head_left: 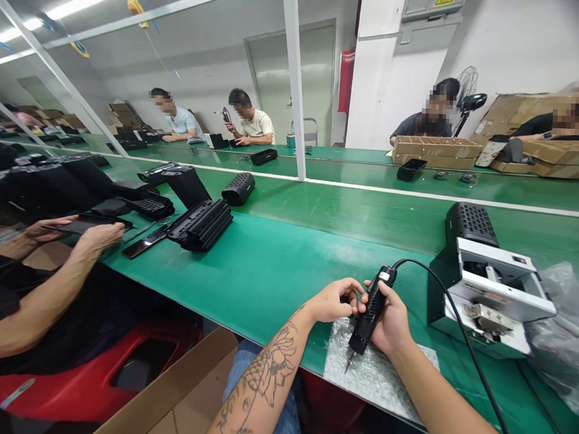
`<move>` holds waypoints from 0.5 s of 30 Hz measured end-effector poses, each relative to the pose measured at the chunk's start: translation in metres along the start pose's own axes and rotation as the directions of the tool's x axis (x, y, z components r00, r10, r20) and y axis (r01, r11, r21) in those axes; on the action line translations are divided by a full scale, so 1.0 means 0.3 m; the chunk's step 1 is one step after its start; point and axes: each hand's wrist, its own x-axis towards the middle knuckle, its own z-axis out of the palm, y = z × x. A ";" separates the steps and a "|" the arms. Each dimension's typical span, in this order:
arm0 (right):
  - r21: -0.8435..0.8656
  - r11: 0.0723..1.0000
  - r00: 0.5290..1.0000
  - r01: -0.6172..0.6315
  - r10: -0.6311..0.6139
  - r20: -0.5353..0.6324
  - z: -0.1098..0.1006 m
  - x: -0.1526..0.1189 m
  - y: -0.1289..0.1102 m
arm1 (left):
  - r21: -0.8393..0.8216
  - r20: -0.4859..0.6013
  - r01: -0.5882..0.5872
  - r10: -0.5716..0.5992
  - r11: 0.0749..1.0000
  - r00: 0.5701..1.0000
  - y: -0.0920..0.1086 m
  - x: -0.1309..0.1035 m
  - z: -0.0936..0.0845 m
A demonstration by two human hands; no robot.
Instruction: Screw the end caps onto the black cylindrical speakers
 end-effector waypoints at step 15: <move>0.011 1.000 1.000 0.003 -0.003 0.004 -0.008 0.004 0.002 | -0.082 0.027 0.024 -0.022 0.996 0.999 0.007 0.001 0.000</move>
